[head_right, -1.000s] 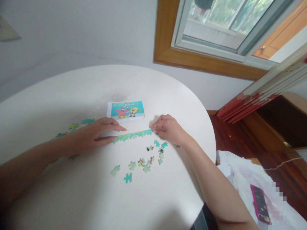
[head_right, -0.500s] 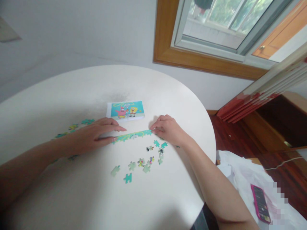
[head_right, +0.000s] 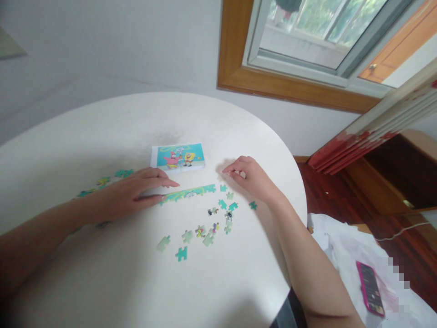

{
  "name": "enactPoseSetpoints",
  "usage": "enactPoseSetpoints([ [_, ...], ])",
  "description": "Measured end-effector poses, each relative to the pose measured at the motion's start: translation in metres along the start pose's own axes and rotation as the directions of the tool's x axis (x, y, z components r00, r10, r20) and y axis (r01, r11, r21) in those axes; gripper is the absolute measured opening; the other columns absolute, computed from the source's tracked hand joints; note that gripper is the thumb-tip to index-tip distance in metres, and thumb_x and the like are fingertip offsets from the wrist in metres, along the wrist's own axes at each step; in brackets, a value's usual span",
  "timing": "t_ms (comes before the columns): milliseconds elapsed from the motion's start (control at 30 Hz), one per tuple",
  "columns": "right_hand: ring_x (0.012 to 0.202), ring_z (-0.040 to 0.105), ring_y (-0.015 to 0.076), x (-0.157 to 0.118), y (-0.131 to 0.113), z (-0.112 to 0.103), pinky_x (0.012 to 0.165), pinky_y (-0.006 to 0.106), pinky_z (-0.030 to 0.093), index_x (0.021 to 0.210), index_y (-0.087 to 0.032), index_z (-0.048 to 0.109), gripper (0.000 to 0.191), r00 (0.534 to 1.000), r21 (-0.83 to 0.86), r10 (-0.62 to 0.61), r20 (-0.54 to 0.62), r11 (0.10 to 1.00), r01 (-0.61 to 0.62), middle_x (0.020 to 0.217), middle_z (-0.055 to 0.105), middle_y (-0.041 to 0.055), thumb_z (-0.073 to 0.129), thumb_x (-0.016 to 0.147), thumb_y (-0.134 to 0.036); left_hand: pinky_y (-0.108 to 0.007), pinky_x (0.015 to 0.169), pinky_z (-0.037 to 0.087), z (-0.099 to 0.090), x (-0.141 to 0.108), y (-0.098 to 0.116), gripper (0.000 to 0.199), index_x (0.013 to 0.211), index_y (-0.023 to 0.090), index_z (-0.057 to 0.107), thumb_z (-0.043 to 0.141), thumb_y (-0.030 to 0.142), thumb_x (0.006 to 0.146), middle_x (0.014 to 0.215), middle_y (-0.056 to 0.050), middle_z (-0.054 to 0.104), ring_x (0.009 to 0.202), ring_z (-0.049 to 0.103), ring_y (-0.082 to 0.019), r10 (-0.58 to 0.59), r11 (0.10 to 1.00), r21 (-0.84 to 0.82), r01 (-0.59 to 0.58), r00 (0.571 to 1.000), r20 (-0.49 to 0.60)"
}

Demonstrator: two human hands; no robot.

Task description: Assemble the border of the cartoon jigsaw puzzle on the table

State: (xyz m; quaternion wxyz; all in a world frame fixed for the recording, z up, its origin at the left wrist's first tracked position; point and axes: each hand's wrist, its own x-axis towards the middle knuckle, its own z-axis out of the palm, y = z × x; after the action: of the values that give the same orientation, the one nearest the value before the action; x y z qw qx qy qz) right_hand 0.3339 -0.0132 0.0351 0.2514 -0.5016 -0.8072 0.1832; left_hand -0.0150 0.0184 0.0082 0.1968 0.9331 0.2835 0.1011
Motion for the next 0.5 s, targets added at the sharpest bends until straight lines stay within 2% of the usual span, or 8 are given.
enactPoseSetpoints([
  [133, 0.083, 0.061, 0.0177, -0.003, 0.004, -0.013, 0.073, 0.032, 0.047, 0.097, -0.023, 0.077, 0.025, 0.998, 0.029, 0.047, -0.046, 0.999, -0.046, 0.091, 0.070, 0.0058, 0.054, 0.088, -0.018, -0.034, 0.103, 0.039, 0.002, -0.001, -0.003, 0.032, 0.126, 0.023, 0.060, 0.047, 0.031, 0.098, 0.120, -0.007, 0.060, 0.114, 0.055, -0.023, 0.017, 1.000, -0.009, -0.017, 1.000, -0.020],
  [233, 0.081, 0.062, 0.0167, -0.010, 0.008, -0.024, 0.072, 0.032, 0.047, 0.096, -0.023, 0.077, 0.023, 0.993, 0.055, 0.115, -0.003, 0.992, -0.114, 0.093, 0.071, 0.0058, 0.056, 0.088, -0.023, -0.034, 0.102, 0.041, 0.003, -0.002, -0.005, 0.032, 0.126, 0.024, 0.061, 0.047, 0.033, 0.098, 0.120, -0.007, 0.060, 0.114, 0.055, -0.023, 0.020, 1.000, -0.013, -0.021, 0.999, -0.035],
  [333, 0.079, 0.063, 0.0165, -0.020, 0.011, -0.037, 0.072, 0.032, 0.047, 0.094, -0.024, 0.078, 0.020, 0.970, 0.047, 0.202, 0.135, 0.977, -0.209, 0.090, 0.072, 0.0046, 0.060, 0.087, -0.029, -0.035, 0.102, 0.042, 0.003, -0.001, -0.005, 0.032, 0.126, 0.024, 0.062, 0.048, 0.034, 0.098, 0.119, -0.007, 0.061, 0.112, 0.056, -0.023, 0.026, 0.999, -0.020, -0.027, 0.998, -0.049],
  [500, 0.080, 0.065, 0.0171, -0.037, 0.010, -0.053, 0.073, 0.032, 0.049, 0.097, -0.024, 0.077, 0.023, 0.875, 0.008, 0.284, 0.391, 0.950, -0.312, 0.091, 0.076, 0.0037, 0.058, 0.084, -0.025, -0.036, 0.101, 0.043, 0.002, -0.001, -0.004, 0.033, 0.125, 0.024, 0.063, 0.048, 0.035, 0.098, 0.119, -0.007, 0.061, 0.111, 0.057, -0.024, 0.023, 0.999, -0.022, -0.024, 0.999, -0.048],
])
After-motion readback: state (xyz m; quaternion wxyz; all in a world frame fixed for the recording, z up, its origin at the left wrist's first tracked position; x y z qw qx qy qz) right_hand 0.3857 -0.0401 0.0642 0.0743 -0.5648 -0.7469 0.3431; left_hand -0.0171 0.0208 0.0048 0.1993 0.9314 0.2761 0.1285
